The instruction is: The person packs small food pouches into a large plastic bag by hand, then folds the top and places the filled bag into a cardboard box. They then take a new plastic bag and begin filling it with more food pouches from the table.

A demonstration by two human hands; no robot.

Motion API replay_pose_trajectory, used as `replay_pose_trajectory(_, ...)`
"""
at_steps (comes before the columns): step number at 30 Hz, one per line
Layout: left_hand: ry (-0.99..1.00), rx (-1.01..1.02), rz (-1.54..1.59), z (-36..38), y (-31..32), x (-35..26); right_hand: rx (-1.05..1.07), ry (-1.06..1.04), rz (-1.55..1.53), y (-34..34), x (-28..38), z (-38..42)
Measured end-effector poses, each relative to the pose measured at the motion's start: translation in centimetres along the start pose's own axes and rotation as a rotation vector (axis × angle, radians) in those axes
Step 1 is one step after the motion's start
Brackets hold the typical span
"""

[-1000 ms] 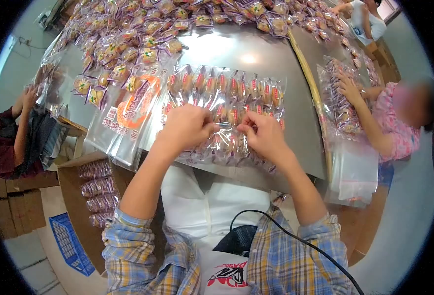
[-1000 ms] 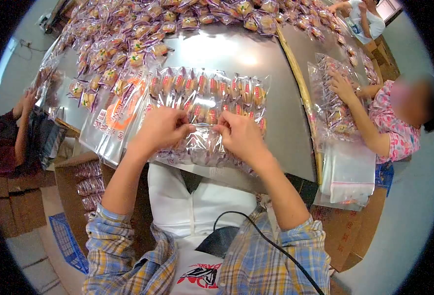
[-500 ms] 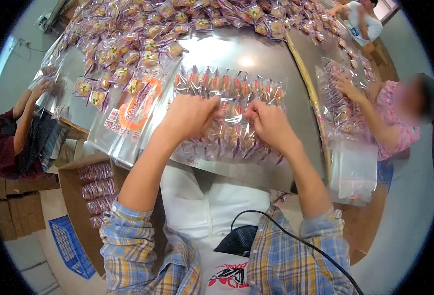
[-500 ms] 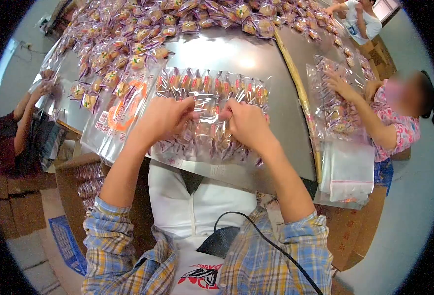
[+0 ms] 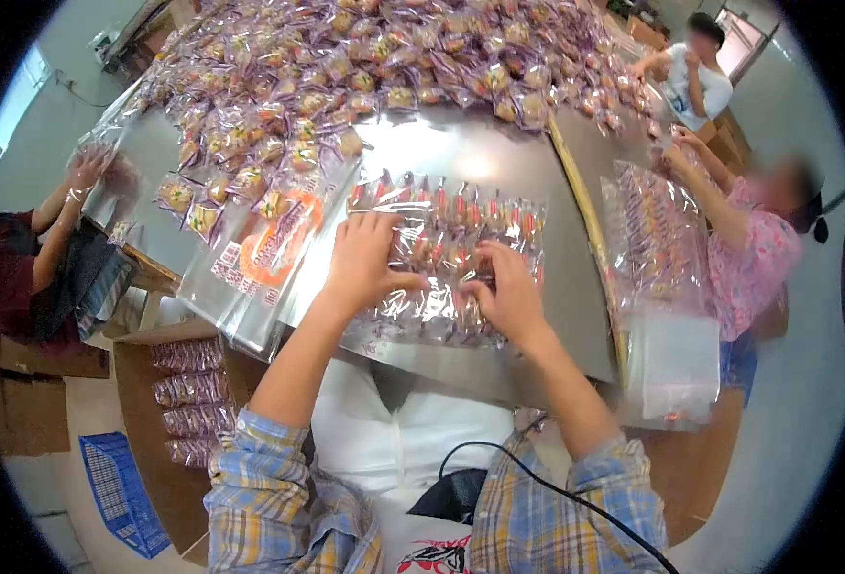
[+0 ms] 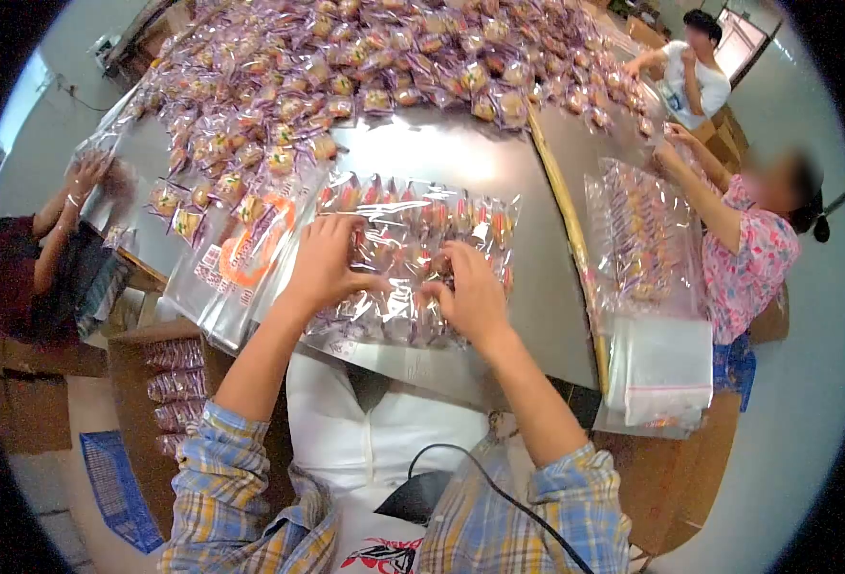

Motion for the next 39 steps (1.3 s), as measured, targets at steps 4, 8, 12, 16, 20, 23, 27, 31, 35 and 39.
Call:
replay_pose_trajectory(4, 0.014, -0.04, 0.045, 1.5, -1.2, 0.6, 0.042, -0.011, 0.145, -1.9, -0.1, 0.8)
replay_pose_trajectory(8, -0.103, -0.337, 0.196, 6.9, -5.5, 5.4, -0.048, 0.248, 0.171, -4.4, -5.2, 4.7)
replay_pose_trajectory(12, -0.539, -0.217, 0.9, 14.3, -1.1, 9.2, 0.074, 0.657, -0.322, -2.1, -9.8, 11.7)
replay_pose_trajectory(16, -0.558, -0.162, 0.863, 16.2, -2.5, 6.0, -0.047, 0.69, -0.513, -1.0, -11.7, 13.9)
replay_pose_trajectory(20, -0.491, -0.029, 0.842, 18.3, -1.5, 5.5, 0.054, 0.726, -0.625, -1.1, -15.1, 15.2)
replay_pose_trajectory(23, -0.603, -0.029, 1.064, 19.5, 0.5, 6.1, 0.067, 0.815, -0.807, 0.0, -15.7, 15.8)
replay_pose_trajectory(27, -0.648, -0.101, 1.11, 20.7, 3.1, 4.4, 0.113, 0.803, -0.72, 0.1, -13.2, 15.5)
replay_pose_trajectory(31, -0.425, -0.131, 1.132, 19.3, -2.8, -1.8, -0.125, 0.551, -0.745, -6.0, -12.1, 13.7)
replay_pose_trajectory(35, -0.218, -0.314, 0.612, 15.5, -12.1, -4.9, -0.175, 0.293, -0.841, -14.6, -7.4, 9.3)
replay_pose_trajectory(39, 0.097, -0.539, 0.219, 10.5, -15.8, -4.5, -0.273, 0.406, -0.449, -13.9, -11.8, 6.8)
Point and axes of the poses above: each hand's wrist, its own z-axis away from the middle knuckle, its own y-axis out of the palm, x = y × z, the point moved 10 cm from there along -z, towards the middle knuckle, and after that the axes turned 13 degrees about z, right-handed, at the moved point
